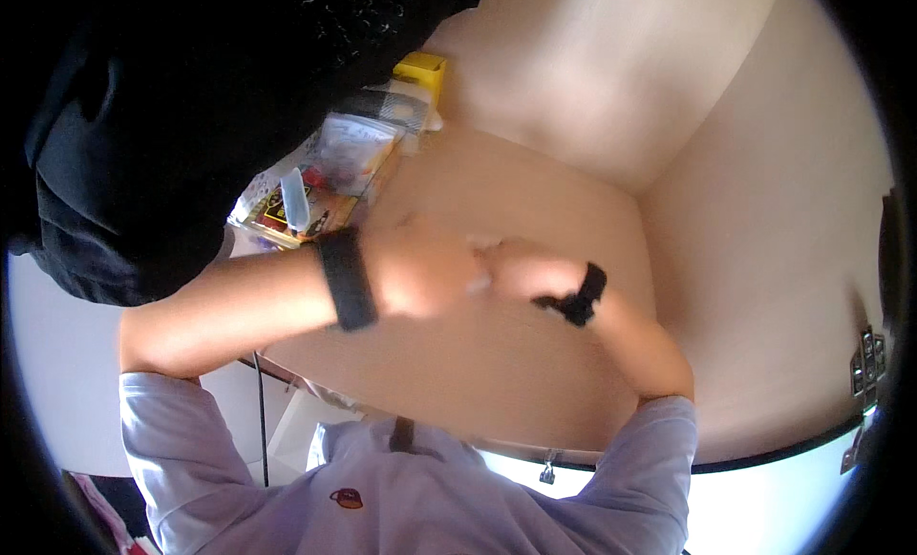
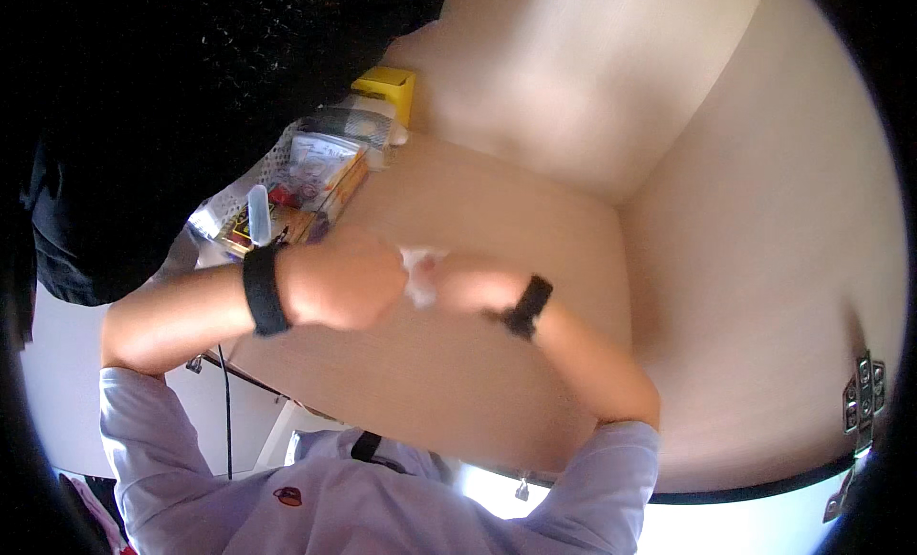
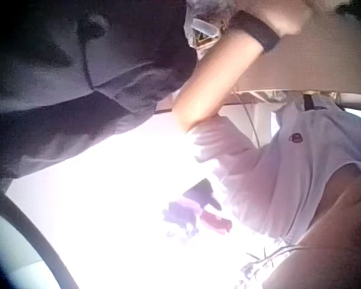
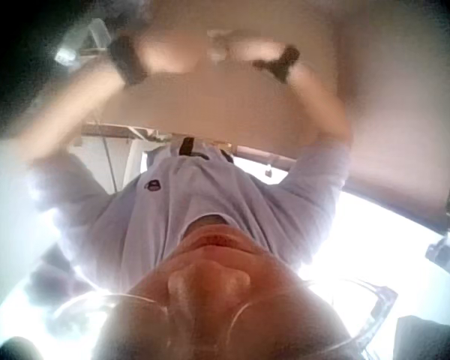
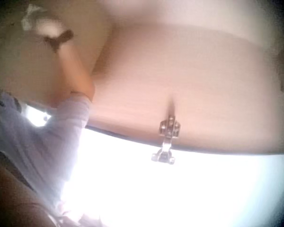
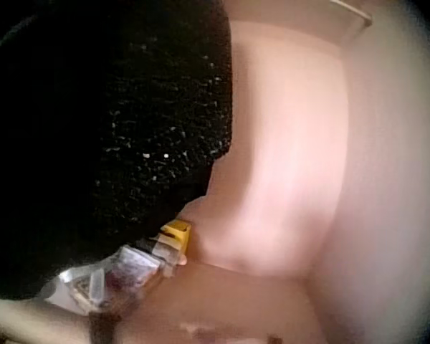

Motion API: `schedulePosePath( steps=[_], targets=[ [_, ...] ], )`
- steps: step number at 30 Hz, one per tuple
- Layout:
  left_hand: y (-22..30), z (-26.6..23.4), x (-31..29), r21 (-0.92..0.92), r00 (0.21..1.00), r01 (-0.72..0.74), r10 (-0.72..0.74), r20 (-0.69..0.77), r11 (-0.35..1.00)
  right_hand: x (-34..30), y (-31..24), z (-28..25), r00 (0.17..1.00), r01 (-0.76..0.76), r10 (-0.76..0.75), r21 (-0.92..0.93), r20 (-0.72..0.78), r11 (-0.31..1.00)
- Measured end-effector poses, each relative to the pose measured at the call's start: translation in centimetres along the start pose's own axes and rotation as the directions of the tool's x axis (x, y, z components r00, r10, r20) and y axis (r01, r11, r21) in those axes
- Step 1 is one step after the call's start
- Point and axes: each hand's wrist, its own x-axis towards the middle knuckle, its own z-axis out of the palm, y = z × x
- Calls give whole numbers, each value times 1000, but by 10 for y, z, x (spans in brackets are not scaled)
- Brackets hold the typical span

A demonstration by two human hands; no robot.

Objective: The person wipes a wardrobe shelf with a cloth, then moves stacks of folded clothes from a bed onto the shelf.

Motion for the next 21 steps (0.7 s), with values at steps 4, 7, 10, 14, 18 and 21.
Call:
schedulePosePath(
  steps=[4,7,10,14,18,21],
  targets=[
    [-44,5,11,-11,984,174,-175,-26,985,33,52,-24,958,-57,140,311,-250,949],
    [-62,1,11,-27,913,406,-404,58,913,61,64,-50,916,-206,347,505,-203,838],
    [-79,11,16,-103,897,439,-442,-12,893,103,106,-53,825,-450,524,315,-210,835],
    [-78,3,21,-219,886,451,-464,-9,865,142,135,-55,880,-305,305,60,-363,950],
    [-86,4,-3,-177,868,495,-495,46,851,203,107,-44,920,-59,5,-126,-392,990],
    [-86,8,-27,-266,867,493,-494,68,828,196,66,-41,935,32,-65,-99,-348,995]
  ],
)
